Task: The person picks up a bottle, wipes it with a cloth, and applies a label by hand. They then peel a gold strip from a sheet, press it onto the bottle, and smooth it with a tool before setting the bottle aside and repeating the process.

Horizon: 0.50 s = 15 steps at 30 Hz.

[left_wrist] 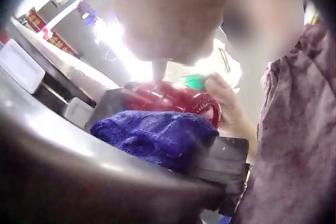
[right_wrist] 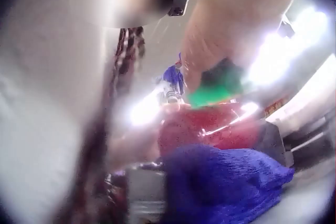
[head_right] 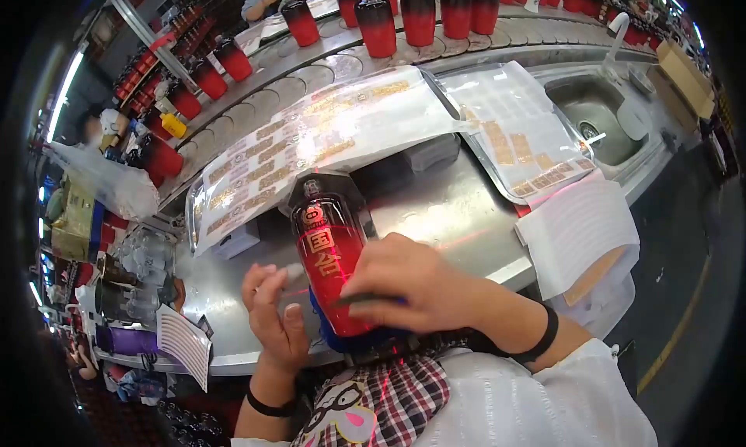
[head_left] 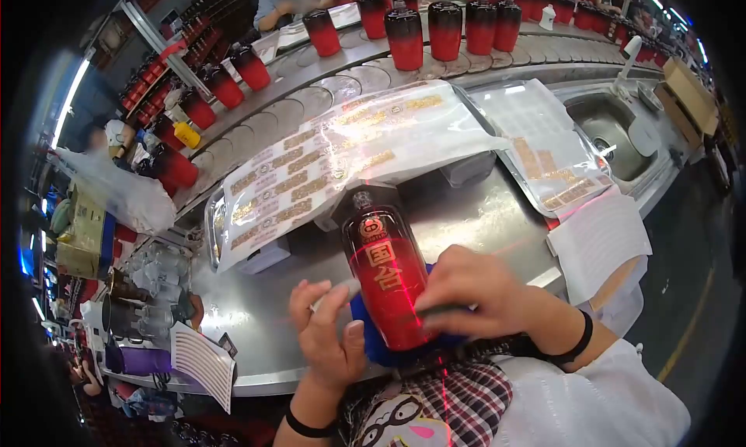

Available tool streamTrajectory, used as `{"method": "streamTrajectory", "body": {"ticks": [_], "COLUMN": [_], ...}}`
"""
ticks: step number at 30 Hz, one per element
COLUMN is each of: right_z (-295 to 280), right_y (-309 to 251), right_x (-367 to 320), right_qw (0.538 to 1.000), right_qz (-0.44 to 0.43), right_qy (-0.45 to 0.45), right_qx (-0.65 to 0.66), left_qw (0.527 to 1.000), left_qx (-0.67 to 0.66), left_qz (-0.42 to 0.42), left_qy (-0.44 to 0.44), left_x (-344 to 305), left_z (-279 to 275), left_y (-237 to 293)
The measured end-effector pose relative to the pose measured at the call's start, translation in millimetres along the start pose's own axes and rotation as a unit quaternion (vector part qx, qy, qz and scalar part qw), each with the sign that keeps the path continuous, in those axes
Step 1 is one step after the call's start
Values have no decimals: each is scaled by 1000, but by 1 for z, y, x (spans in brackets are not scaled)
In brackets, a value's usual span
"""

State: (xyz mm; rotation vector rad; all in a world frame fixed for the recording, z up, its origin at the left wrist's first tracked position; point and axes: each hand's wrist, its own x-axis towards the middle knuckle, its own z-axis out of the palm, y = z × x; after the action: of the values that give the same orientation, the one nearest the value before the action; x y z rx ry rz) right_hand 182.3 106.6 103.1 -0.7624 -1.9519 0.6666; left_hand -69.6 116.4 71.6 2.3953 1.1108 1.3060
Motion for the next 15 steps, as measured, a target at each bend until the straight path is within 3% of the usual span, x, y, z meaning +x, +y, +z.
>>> {"method": "streamTrajectory", "body": {"ticks": [2, 6, 10, 13, 15], "right_z": [0, 15, 19, 16, 23], "right_y": [3, 18, 27, 21, 20], "right_x": [-6, -10, -14, -6, 0], "right_qw": [982, 922, 921, 903, 928], "right_qz": [152, 277, 285, 297, 265], "right_qy": [86, 181, 205, 205, 181], "right_qx": [76, 200, 167, 233, 188], "left_qw": [995, 964, 969, 976, 978], "left_qx": [37, 159, 159, 150, 143], "left_qz": [81, 149, 135, 103, 94], "left_qy": [-39, -155, -132, -122, -121], "left_x": [21, 37, 24, 21, 18], "left_z": [1, 6, 10, 11, 11], "left_y": [5, 7, 6, 14, 15]}}
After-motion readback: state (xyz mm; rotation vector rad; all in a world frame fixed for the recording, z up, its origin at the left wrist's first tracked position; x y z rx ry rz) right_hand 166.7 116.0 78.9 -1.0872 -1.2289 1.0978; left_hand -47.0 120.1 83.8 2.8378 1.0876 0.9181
